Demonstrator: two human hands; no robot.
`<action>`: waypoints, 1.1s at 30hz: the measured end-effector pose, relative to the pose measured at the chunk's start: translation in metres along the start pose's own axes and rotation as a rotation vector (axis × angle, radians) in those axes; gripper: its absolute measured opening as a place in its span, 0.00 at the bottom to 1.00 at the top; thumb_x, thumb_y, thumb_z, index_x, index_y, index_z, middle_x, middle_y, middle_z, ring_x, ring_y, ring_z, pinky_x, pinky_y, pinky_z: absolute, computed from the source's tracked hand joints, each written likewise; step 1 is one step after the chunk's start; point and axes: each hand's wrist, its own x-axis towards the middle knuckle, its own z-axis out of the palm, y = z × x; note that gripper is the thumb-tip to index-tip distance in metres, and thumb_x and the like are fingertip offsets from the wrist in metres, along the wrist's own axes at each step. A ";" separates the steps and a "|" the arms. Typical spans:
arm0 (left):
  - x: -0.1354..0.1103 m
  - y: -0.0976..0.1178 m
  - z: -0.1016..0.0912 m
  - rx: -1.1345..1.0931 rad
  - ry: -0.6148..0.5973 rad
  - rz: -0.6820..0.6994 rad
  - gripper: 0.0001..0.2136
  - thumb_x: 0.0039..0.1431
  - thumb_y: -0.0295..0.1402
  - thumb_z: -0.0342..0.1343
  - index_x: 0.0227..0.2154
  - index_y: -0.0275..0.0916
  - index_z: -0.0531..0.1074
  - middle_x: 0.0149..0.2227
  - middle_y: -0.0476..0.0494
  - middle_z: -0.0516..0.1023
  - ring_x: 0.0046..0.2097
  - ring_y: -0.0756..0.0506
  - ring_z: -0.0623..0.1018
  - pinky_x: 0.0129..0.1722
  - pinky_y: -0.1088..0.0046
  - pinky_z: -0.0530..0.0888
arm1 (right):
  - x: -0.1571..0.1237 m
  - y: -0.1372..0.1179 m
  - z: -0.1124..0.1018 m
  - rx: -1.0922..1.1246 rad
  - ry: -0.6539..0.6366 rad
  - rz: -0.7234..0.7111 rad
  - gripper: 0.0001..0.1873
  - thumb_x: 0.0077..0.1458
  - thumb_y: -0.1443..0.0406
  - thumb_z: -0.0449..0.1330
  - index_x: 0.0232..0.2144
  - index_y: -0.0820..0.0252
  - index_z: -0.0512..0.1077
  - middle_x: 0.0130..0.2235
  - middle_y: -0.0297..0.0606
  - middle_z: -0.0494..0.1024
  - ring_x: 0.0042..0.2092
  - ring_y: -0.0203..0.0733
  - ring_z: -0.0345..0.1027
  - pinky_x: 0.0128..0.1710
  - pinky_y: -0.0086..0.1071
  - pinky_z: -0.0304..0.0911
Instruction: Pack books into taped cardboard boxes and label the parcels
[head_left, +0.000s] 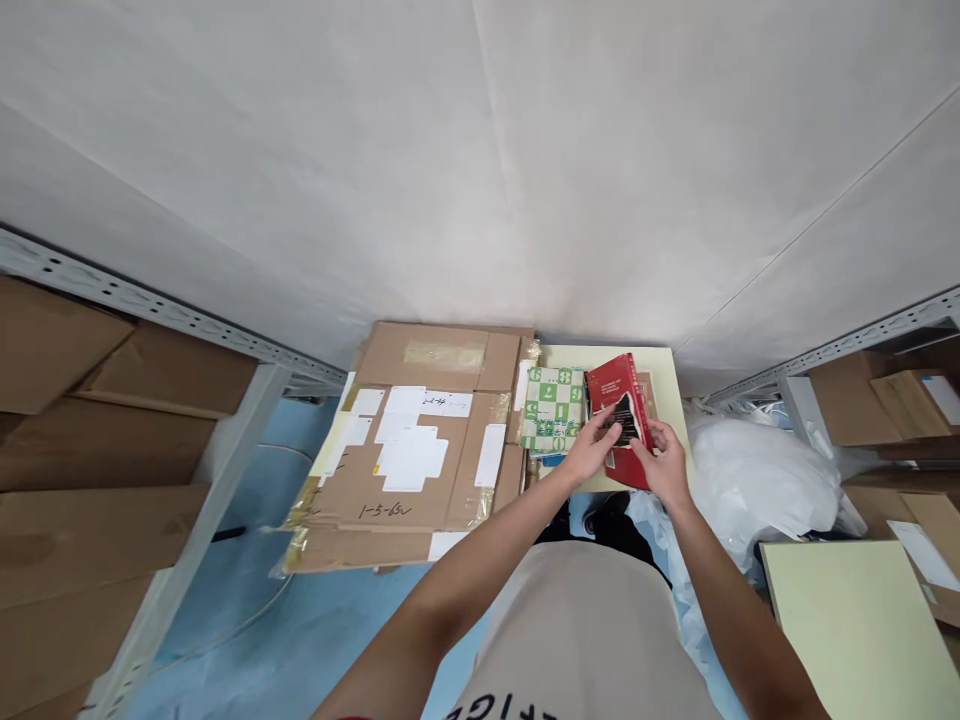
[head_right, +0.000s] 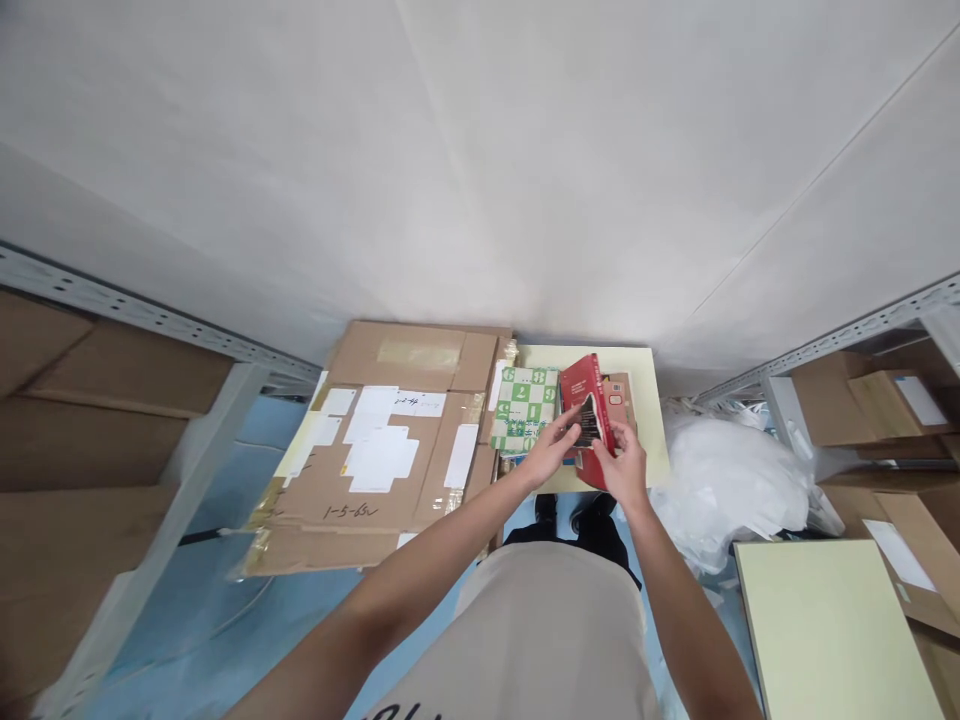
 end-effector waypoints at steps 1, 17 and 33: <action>-0.004 0.004 0.002 -0.084 0.008 -0.026 0.34 0.54 0.54 0.61 0.60 0.44 0.67 0.57 0.36 0.73 0.49 0.40 0.78 0.47 0.60 0.76 | -0.006 -0.005 0.003 -0.040 -0.045 -0.032 0.21 0.49 0.57 0.65 0.45 0.57 0.72 0.44 0.44 0.81 0.44 0.48 0.76 0.48 0.45 0.72; -0.025 0.018 0.037 -0.365 -0.168 -0.398 0.23 0.40 0.35 0.67 0.42 0.39 0.73 0.40 0.43 0.84 0.38 0.39 0.82 0.41 0.61 0.77 | -0.063 0.008 -0.098 -0.074 0.355 0.049 0.33 0.44 0.52 0.69 0.53 0.50 0.71 0.64 0.45 0.65 0.67 0.56 0.54 0.66 0.57 0.49; -0.046 -0.056 0.274 -0.108 -0.770 -0.706 0.24 0.42 0.33 0.67 0.47 0.37 0.74 0.41 0.39 0.84 0.41 0.36 0.83 0.45 0.58 0.76 | -0.207 0.063 -0.308 0.670 0.628 0.245 0.23 0.43 0.49 0.69 0.41 0.48 0.74 0.43 0.38 0.83 0.45 0.54 0.78 0.42 0.46 0.73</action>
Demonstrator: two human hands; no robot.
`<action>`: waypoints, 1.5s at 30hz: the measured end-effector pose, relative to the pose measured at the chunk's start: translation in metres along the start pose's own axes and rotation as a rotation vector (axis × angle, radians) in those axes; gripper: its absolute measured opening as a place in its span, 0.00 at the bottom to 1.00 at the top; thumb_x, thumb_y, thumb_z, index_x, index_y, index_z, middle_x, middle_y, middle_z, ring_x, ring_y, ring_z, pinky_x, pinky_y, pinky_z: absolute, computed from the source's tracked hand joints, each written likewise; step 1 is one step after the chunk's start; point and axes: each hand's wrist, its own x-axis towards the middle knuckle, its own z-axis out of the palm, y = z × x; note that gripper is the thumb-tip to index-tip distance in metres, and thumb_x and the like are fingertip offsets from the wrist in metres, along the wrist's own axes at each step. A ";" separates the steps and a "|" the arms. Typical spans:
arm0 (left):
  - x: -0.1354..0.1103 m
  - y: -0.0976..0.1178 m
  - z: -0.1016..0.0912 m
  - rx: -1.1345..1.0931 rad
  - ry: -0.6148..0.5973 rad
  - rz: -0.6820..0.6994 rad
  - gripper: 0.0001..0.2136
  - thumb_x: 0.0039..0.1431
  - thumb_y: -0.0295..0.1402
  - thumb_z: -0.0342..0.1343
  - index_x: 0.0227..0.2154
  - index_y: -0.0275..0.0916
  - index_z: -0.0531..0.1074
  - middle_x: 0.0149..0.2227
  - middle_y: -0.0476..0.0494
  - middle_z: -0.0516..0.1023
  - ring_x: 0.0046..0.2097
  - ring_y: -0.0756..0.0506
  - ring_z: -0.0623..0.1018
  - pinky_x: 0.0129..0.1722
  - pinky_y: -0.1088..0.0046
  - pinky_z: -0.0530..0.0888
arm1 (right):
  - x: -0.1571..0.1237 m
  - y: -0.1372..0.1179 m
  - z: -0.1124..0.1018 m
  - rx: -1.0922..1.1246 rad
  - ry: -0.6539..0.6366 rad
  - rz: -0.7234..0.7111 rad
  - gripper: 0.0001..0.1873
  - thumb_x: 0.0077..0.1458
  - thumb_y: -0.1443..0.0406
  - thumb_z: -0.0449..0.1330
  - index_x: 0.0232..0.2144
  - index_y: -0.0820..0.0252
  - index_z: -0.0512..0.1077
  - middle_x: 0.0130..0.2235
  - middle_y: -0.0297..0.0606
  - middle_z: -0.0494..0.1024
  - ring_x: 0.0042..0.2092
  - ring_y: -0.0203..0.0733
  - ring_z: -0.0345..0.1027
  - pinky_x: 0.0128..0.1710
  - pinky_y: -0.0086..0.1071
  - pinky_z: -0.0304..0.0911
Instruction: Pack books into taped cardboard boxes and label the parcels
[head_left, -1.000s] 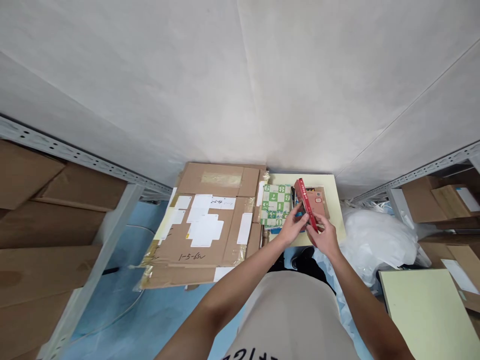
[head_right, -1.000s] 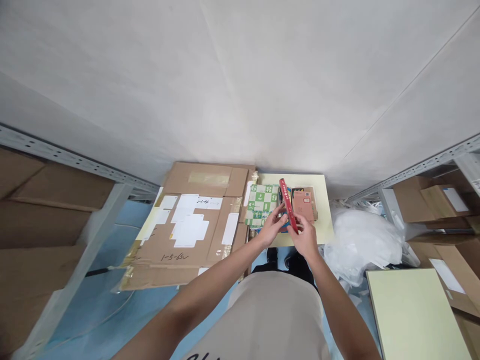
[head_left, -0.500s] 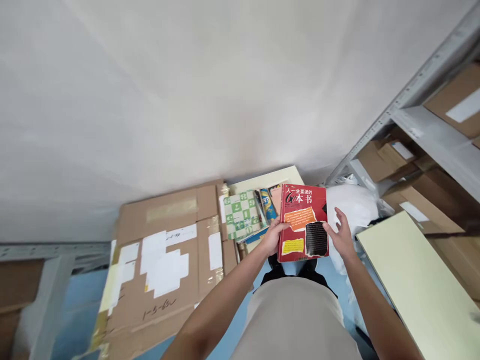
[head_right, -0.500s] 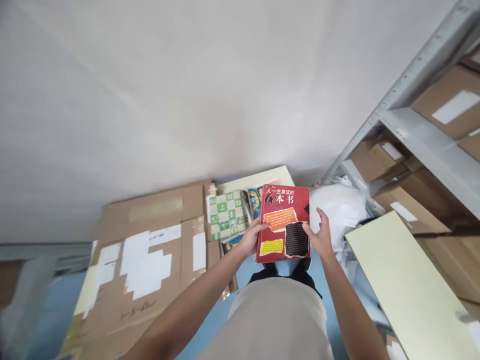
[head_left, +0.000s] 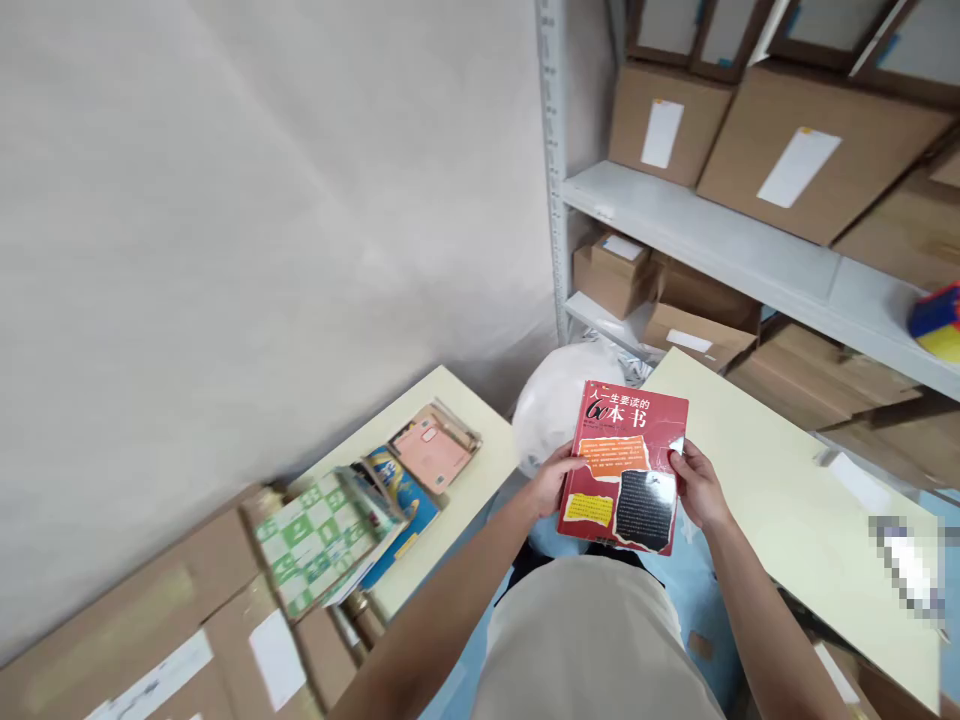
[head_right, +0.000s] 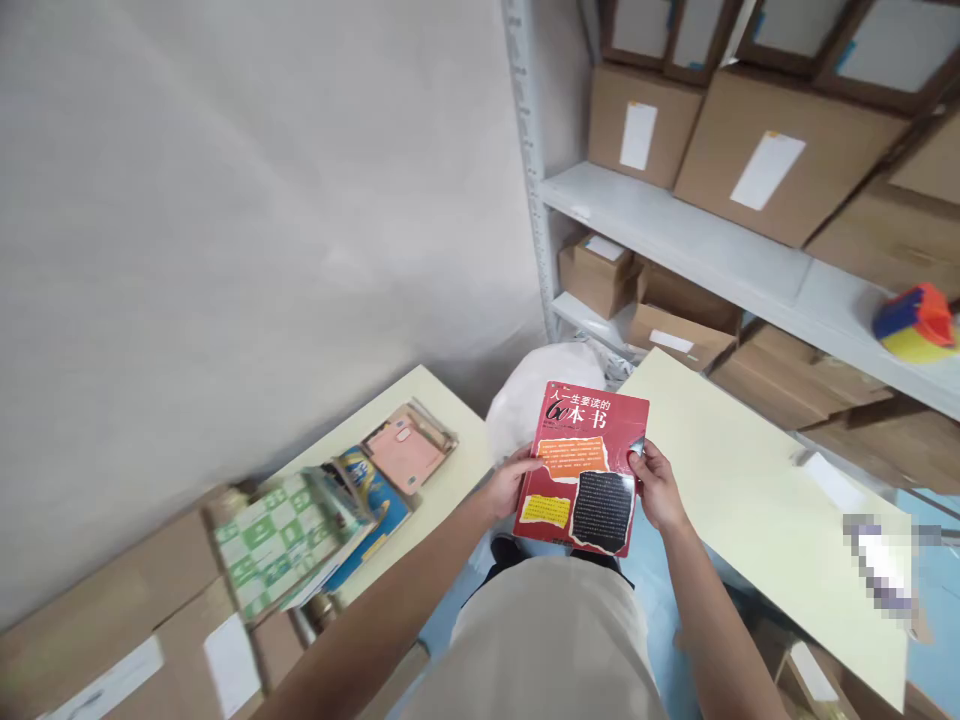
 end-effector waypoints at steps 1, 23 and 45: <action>0.012 -0.003 0.013 0.022 -0.033 -0.007 0.25 0.42 0.33 0.68 0.47 0.38 0.74 0.42 0.39 0.83 0.42 0.36 0.83 0.44 0.59 0.76 | 0.000 -0.002 -0.016 0.021 0.034 -0.025 0.22 0.43 0.49 0.69 0.41 0.48 0.74 0.43 0.38 0.83 0.45 0.54 0.78 0.42 0.46 0.73; 0.131 -0.061 0.081 0.514 -0.150 -0.273 0.25 0.49 0.49 0.68 0.47 0.39 0.76 0.44 0.39 0.82 0.42 0.44 0.81 0.42 0.69 0.73 | 0.036 -0.036 -0.203 0.118 0.591 -0.126 0.25 0.41 0.44 0.68 0.36 0.52 0.72 0.30 0.32 0.80 0.28 0.40 0.72 0.26 0.32 0.68; 0.189 -0.063 0.087 0.239 -0.153 -0.397 0.24 0.48 0.45 0.70 0.46 0.41 0.72 0.41 0.43 0.83 0.41 0.43 0.83 0.50 0.60 0.73 | 0.080 -0.078 -0.257 -0.025 0.544 -0.092 0.19 0.44 0.55 0.65 0.40 0.53 0.75 0.39 0.35 0.80 0.29 0.37 0.68 0.21 0.28 0.65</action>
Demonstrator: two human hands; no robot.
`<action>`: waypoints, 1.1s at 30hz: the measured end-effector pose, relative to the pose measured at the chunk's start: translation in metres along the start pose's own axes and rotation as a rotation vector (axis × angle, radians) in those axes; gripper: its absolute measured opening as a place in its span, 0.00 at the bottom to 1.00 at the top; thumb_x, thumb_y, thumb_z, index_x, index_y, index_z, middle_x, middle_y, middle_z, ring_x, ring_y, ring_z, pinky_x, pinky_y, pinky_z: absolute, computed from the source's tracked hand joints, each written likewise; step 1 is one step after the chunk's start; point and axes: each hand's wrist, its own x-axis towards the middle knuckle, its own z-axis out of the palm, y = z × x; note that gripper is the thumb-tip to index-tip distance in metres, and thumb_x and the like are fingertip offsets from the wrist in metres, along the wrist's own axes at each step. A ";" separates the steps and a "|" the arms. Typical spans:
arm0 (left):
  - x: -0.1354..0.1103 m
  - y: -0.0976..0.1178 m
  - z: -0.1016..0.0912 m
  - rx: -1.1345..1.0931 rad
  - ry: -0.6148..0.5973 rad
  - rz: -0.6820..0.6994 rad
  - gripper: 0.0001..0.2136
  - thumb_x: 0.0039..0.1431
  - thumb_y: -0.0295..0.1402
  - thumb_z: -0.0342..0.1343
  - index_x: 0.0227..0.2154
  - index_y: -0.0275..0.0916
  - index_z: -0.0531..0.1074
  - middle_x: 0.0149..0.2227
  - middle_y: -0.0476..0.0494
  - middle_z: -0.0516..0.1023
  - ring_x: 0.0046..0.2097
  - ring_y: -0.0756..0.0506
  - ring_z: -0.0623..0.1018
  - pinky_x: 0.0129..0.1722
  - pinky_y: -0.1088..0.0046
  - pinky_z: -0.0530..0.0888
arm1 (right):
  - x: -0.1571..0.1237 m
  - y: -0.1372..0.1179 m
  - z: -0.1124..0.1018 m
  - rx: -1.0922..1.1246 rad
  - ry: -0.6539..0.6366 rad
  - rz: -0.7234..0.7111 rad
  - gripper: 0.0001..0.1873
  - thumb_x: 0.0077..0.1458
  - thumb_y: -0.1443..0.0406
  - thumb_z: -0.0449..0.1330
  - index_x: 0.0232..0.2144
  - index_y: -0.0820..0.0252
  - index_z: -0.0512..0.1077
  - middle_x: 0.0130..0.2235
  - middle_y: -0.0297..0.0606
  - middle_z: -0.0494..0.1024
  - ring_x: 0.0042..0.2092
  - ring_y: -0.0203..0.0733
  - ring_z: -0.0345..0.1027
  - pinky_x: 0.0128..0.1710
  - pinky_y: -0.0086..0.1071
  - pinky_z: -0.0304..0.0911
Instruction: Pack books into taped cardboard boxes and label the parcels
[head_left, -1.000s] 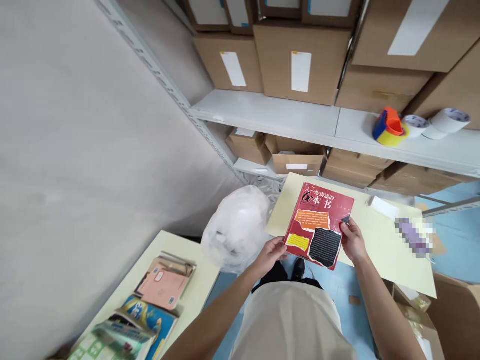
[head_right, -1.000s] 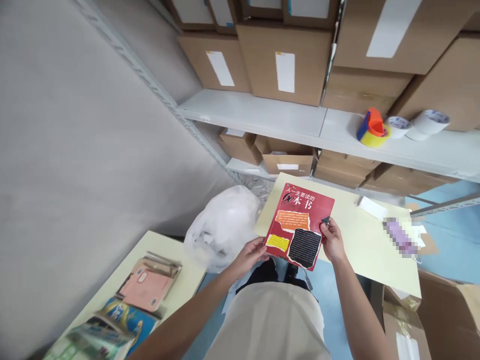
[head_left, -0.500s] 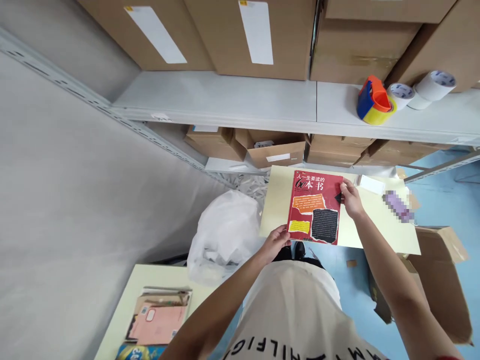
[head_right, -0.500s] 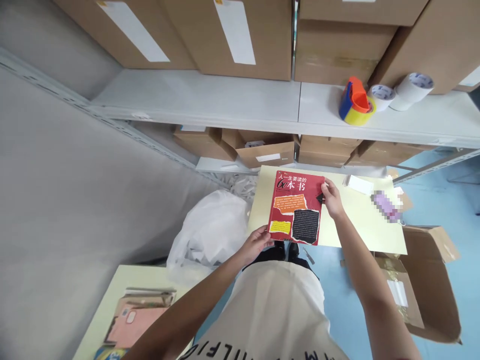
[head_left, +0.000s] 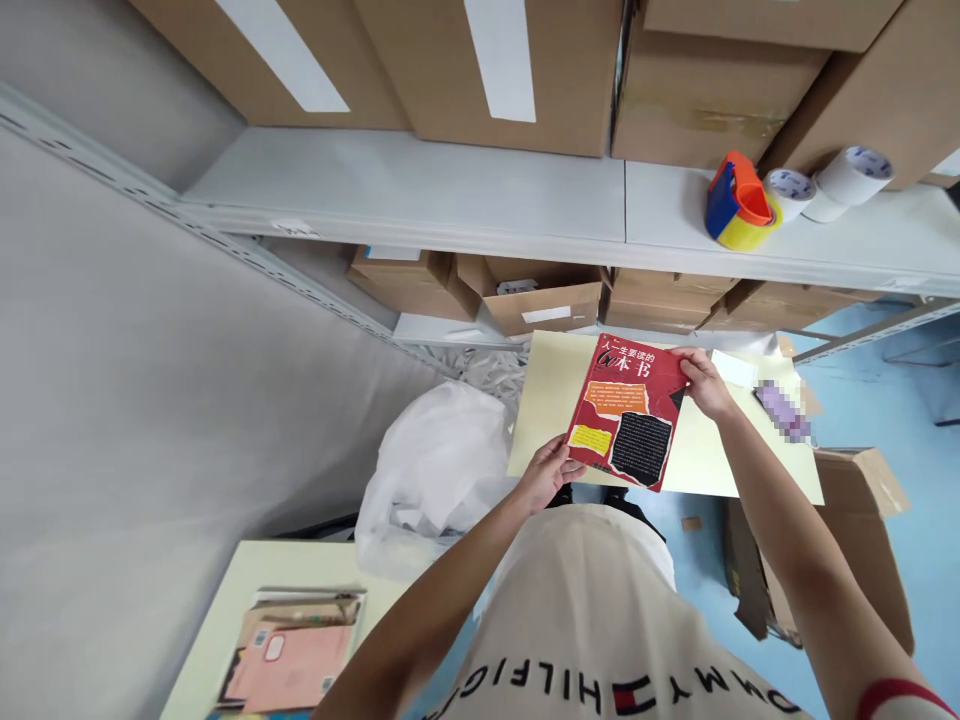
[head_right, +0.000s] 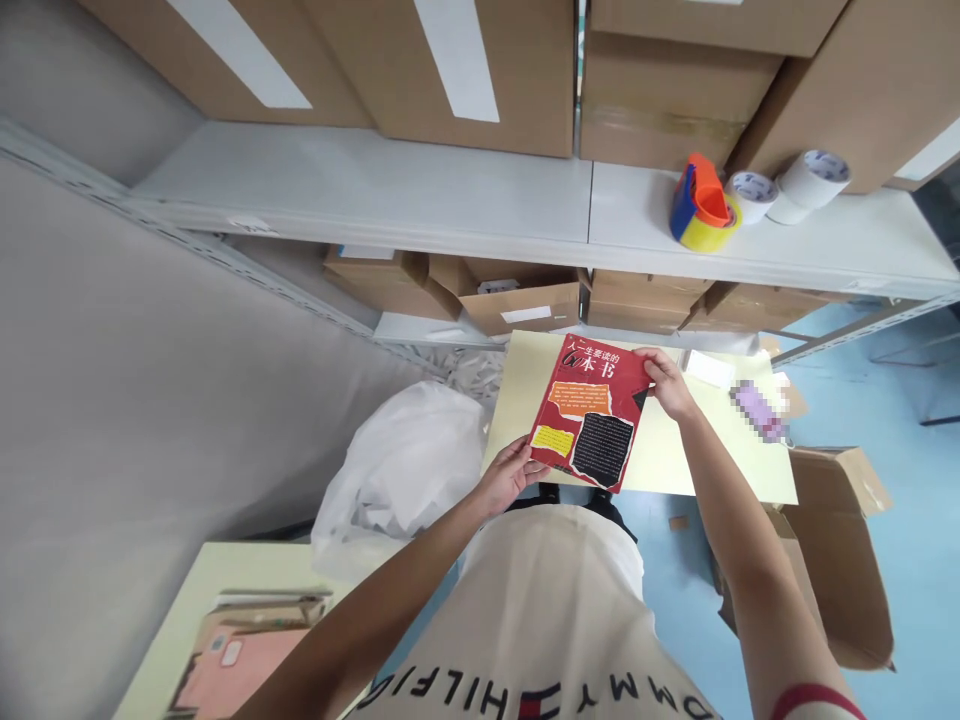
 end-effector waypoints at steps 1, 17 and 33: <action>0.001 -0.002 0.002 -0.020 0.003 0.008 0.23 0.49 0.44 0.70 0.46 0.40 0.72 0.40 0.43 0.83 0.40 0.44 0.83 0.49 0.61 0.74 | 0.002 -0.003 -0.005 0.014 -0.052 0.017 0.17 0.44 0.56 0.63 0.38 0.54 0.75 0.40 0.36 0.80 0.29 0.38 0.69 0.22 0.30 0.66; 0.014 -0.029 0.032 0.032 0.058 -0.016 0.17 0.51 0.40 0.67 0.43 0.39 0.78 0.41 0.40 0.82 0.41 0.43 0.80 0.39 0.69 0.74 | 0.018 -0.056 -0.011 -0.324 -0.398 -0.455 0.20 0.41 0.49 0.73 0.34 0.51 0.76 0.46 0.38 0.78 0.52 0.48 0.71 0.54 0.44 0.66; -0.011 -0.005 0.048 0.466 0.256 0.494 0.25 0.50 0.51 0.64 0.45 0.38 0.74 0.42 0.40 0.81 0.43 0.43 0.80 0.45 0.65 0.78 | -0.008 -0.104 0.039 -0.498 -0.451 -0.400 0.23 0.44 0.51 0.69 0.40 0.57 0.78 0.40 0.39 0.83 0.40 0.47 0.77 0.42 0.41 0.72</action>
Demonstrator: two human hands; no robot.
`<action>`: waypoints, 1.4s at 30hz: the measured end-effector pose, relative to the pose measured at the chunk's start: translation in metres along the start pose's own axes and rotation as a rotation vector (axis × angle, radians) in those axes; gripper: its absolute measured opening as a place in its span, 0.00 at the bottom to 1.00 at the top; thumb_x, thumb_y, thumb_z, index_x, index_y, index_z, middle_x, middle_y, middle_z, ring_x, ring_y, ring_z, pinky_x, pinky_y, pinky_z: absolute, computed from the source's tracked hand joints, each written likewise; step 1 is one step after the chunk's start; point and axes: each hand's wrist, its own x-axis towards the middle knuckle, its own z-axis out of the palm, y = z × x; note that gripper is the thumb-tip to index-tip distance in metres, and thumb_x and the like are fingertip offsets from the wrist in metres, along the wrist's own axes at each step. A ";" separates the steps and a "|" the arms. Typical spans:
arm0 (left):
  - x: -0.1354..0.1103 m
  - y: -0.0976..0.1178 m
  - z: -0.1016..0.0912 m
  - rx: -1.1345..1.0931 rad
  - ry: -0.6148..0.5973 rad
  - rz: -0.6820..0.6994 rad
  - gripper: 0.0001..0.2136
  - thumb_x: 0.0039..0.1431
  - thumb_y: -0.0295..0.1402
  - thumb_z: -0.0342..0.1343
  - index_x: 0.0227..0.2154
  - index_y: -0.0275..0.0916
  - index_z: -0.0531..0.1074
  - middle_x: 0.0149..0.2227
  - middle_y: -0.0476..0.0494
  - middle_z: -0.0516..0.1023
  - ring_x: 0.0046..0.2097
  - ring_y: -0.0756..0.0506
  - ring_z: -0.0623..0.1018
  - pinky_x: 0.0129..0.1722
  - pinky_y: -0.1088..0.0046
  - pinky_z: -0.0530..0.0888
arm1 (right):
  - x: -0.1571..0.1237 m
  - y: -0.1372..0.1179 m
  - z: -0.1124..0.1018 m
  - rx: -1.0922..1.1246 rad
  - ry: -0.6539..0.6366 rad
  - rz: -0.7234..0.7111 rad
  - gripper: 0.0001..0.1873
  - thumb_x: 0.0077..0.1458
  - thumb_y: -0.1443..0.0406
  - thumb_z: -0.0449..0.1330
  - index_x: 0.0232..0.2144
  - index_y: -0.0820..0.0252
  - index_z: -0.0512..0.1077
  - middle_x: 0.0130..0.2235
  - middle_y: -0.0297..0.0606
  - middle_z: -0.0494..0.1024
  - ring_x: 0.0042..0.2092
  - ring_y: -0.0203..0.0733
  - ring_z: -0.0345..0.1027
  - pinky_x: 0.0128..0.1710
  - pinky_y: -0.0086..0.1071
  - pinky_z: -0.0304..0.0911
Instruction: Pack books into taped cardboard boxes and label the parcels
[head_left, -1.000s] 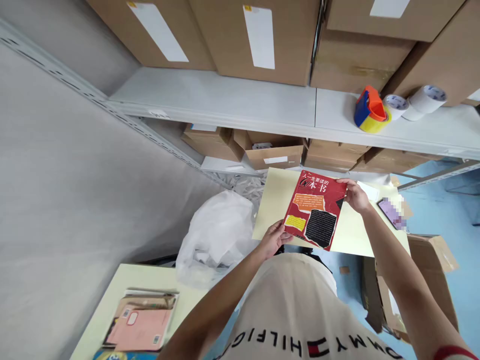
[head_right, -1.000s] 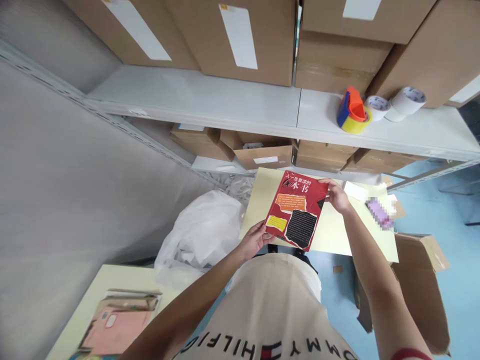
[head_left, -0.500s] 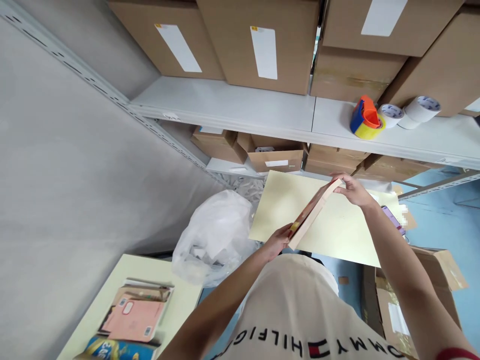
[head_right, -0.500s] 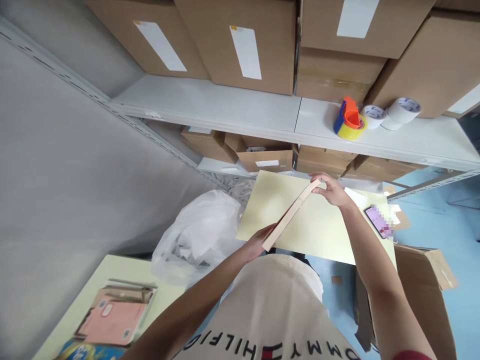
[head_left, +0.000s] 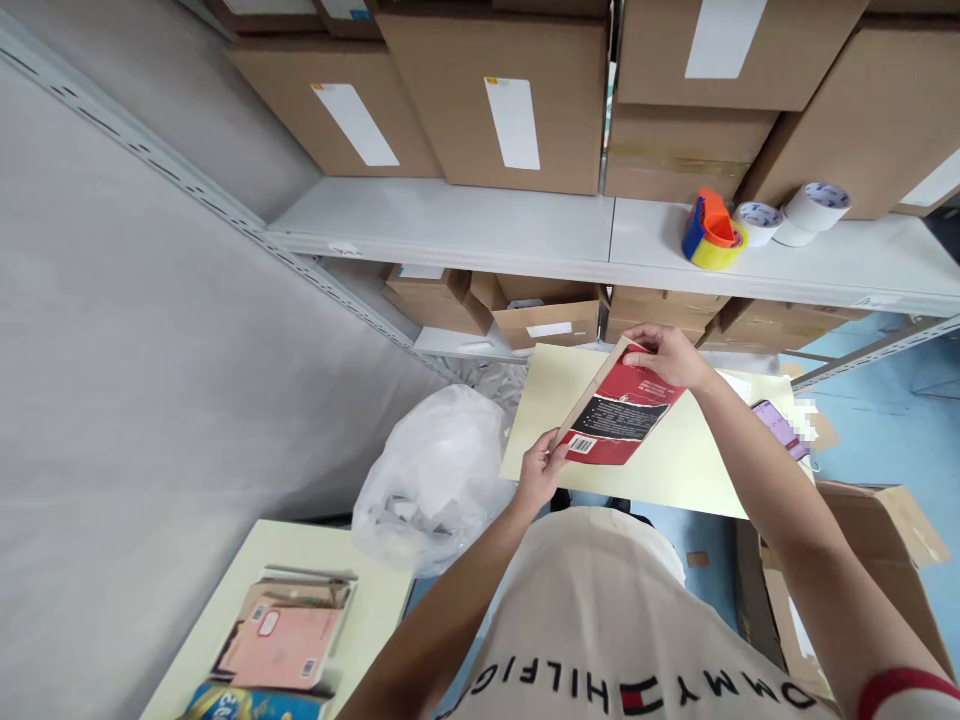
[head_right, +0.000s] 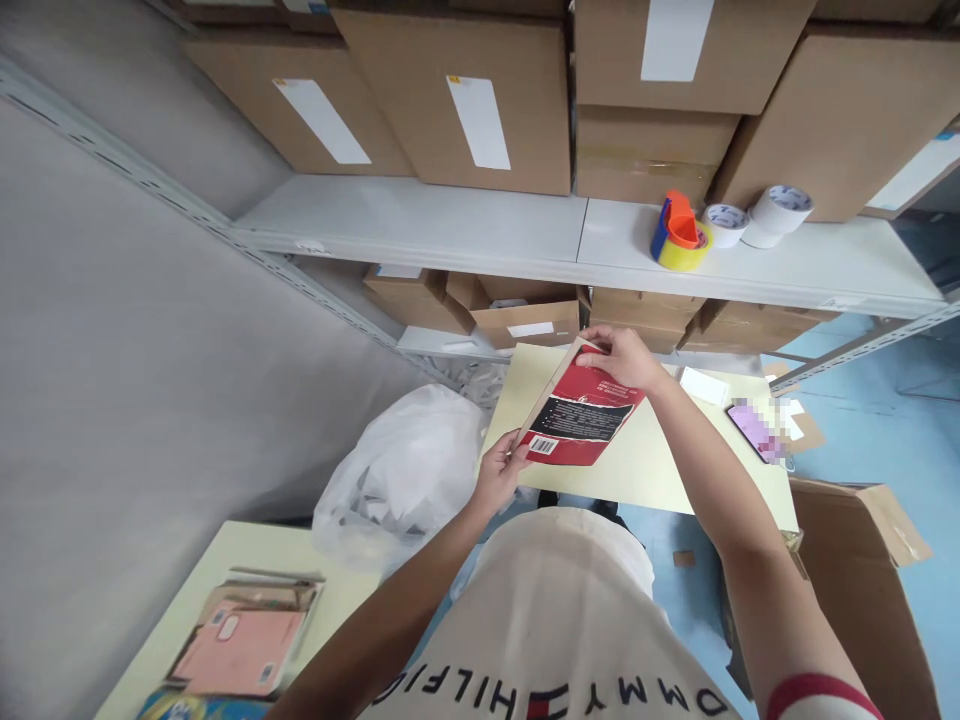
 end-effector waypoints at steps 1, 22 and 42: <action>-0.002 0.000 0.002 -0.041 0.018 -0.023 0.26 0.50 0.52 0.63 0.45 0.38 0.74 0.43 0.40 0.81 0.43 0.43 0.80 0.44 0.64 0.78 | -0.001 -0.004 -0.004 -0.047 -0.030 0.002 0.22 0.46 0.51 0.69 0.41 0.57 0.79 0.40 0.39 0.83 0.40 0.48 0.78 0.42 0.41 0.73; -0.017 -0.021 0.004 -0.453 -0.168 -0.350 0.29 0.45 0.40 0.70 0.52 0.41 0.74 0.46 0.38 0.82 0.44 0.38 0.83 0.50 0.57 0.73 | -0.049 0.099 -0.007 0.687 0.451 0.241 0.23 0.34 0.52 0.76 0.35 0.51 0.78 0.30 0.33 0.83 0.31 0.41 0.76 0.36 0.38 0.73; -0.010 -0.017 0.000 -0.477 -0.222 -0.369 0.25 0.48 0.38 0.70 0.51 0.41 0.76 0.48 0.37 0.81 0.45 0.42 0.82 0.48 0.65 0.73 | -0.049 0.101 -0.012 0.636 0.386 0.272 0.20 0.41 0.53 0.70 0.39 0.50 0.77 0.33 0.34 0.82 0.35 0.44 0.77 0.39 0.42 0.73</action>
